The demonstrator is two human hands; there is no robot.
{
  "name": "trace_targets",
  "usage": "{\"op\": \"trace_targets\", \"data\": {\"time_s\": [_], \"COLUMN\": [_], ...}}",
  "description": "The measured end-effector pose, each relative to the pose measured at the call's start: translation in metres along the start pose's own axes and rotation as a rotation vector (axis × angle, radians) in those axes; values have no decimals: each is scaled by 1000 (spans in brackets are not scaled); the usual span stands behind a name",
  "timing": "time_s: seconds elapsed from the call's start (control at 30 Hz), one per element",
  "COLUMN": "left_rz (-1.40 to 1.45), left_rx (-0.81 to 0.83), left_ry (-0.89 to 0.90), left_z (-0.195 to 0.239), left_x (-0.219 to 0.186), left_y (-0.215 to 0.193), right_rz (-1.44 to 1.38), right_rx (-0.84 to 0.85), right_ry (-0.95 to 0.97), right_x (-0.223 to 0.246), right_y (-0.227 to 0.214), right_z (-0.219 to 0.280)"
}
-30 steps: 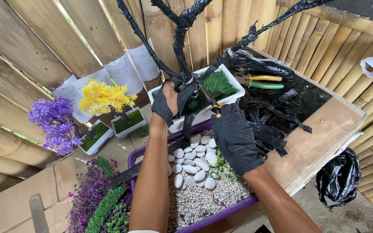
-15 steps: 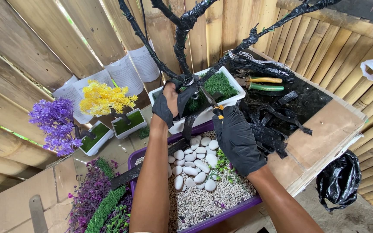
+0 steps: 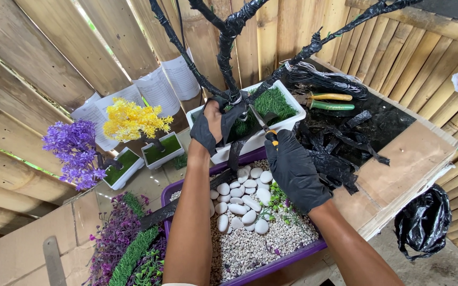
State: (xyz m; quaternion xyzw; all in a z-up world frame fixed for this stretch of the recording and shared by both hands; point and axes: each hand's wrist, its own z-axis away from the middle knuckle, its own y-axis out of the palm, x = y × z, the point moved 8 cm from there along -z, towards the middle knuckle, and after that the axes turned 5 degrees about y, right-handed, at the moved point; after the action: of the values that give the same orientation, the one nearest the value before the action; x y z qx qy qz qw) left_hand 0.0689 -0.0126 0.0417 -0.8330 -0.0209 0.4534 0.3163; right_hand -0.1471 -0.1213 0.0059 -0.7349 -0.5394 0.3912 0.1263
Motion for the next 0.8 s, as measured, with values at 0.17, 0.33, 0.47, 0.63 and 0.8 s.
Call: {"op": "trace_targets", "data": {"time_s": [0.17, 0.33, 0.47, 0.63, 0.8], "left_rz": [423, 402, 365, 305, 255], "left_rx": [-139, -174, -231, -281, -325], "left_ry": [347, 348, 354, 355, 362], "left_z": [-7, -6, -6, -2, -1], "left_x": [-16, -1, 3, 7, 2], "left_y": [3, 14, 18, 14, 15], "right_rz": [-565, -591, -338, -123, -376], "right_rx": [352, 575, 532, 322, 321], "right_ry": [637, 549, 363, 255, 237], "right_x": [-42, -55, -56, -61, -72], "right_y": [107, 24, 45, -1, -53], "right_z": [18, -23, -15, -49, -70]}}
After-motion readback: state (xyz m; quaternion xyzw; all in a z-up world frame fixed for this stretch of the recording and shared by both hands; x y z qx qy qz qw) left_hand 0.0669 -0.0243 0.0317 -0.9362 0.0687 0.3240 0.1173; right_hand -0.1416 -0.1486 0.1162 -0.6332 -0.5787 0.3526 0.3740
